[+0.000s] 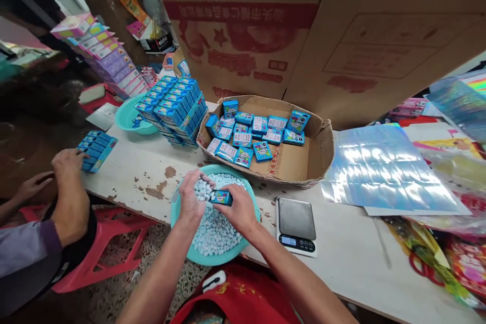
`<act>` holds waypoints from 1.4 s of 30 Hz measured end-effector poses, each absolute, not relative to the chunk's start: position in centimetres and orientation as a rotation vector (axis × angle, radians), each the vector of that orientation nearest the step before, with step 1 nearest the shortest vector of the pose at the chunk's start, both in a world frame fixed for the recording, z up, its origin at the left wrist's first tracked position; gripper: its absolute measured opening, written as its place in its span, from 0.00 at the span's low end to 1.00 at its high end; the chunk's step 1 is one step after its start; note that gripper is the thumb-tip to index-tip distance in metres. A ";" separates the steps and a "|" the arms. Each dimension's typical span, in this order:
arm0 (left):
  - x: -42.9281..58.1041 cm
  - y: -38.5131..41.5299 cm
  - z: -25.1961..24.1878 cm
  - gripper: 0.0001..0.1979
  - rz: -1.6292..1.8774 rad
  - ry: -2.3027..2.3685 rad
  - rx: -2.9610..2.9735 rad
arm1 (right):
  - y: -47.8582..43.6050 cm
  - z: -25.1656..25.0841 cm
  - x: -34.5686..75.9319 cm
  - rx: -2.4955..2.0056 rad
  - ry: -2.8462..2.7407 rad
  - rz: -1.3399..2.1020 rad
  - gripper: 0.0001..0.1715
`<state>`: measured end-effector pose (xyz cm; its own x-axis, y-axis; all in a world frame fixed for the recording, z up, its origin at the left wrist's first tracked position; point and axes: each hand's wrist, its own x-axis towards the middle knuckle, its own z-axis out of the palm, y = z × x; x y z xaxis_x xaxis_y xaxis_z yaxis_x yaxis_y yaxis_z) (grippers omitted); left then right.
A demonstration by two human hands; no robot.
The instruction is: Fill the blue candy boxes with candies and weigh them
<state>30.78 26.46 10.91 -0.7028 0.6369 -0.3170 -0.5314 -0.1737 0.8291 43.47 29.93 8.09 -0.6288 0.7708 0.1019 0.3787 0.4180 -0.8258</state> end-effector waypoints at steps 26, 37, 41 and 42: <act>32.1 26.9 11.7 0.15 1.938 1.535 0.210 | 29.9 9.1 44.3 -1.015 -2.135 1.108 0.21; 32.9 26.7 12.0 0.15 1.914 1.504 0.225 | 29.6 8.6 44.3 -1.023 -2.085 1.162 0.22; 31.9 26.5 11.7 0.15 1.996 1.409 0.218 | 29.8 8.4 44.6 -1.023 -2.046 1.210 0.20; 31.2 26.5 11.2 0.15 2.039 1.407 0.222 | 29.9 8.6 44.9 -1.013 -2.026 1.226 0.19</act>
